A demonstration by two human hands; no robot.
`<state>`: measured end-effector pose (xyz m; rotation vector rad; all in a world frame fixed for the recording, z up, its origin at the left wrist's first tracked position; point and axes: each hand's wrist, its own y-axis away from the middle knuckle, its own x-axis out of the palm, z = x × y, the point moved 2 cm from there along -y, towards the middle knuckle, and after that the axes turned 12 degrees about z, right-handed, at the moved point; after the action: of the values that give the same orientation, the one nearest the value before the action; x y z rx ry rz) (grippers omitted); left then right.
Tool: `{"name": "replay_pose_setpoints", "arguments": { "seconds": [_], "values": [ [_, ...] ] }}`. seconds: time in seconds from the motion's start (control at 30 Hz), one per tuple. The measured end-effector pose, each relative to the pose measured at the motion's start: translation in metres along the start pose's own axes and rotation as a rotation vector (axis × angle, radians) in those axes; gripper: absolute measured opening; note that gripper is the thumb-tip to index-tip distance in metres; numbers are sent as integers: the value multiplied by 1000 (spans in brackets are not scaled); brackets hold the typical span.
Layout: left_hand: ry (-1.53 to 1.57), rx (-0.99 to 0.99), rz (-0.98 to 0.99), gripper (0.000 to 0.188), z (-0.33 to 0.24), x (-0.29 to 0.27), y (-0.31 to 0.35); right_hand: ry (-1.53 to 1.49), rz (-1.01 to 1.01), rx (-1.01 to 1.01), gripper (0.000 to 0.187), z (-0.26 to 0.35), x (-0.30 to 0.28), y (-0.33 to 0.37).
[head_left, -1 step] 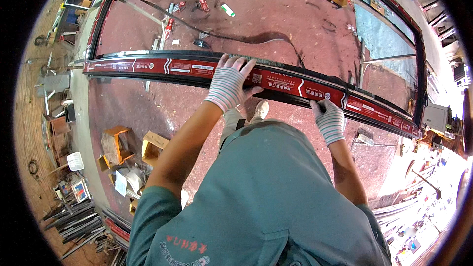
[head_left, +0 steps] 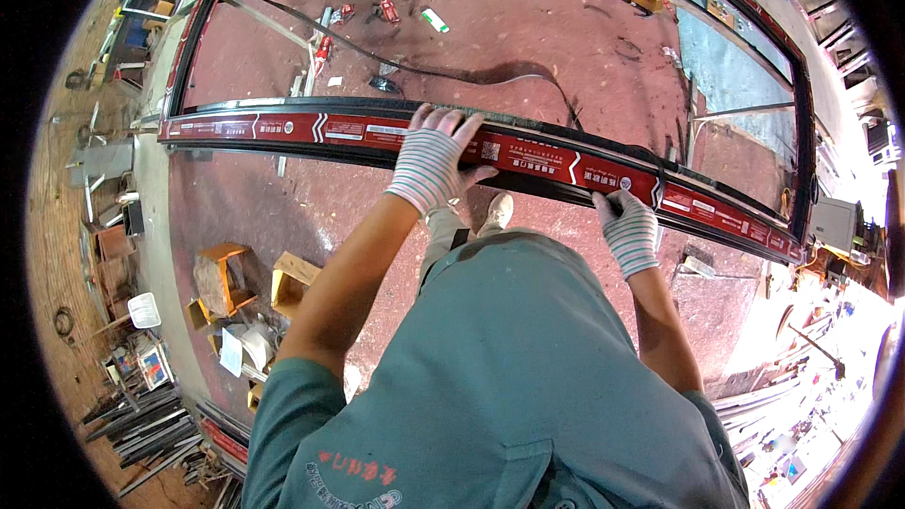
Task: The person installs a black rubber weather stripping onto a red-framed window or door. They use shears to cut the strip to length, press it into the frame's groove, and trim excess material at the corners.
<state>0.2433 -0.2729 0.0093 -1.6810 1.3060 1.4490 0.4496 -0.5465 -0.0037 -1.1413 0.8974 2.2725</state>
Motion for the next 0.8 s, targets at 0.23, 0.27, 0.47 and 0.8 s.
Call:
{"name": "replay_pose_setpoints", "arguments": {
  "seconds": [0.23,0.27,0.47,0.8],
  "values": [
    [-91,-29,60,93,12,-4,2,-4,-22,-17,34,2,0,1],
    [-100,-30,45,93,13,-1,2,-2,-19,-16,34,1,0,0],
    [-22,57,-26,87,28,-2,6,6,-49,-46,31,1,-1,2],
    [-79,37,-91,87,51,-2,19,-2,-49,-68,30,4,-4,3]
  ]
}}
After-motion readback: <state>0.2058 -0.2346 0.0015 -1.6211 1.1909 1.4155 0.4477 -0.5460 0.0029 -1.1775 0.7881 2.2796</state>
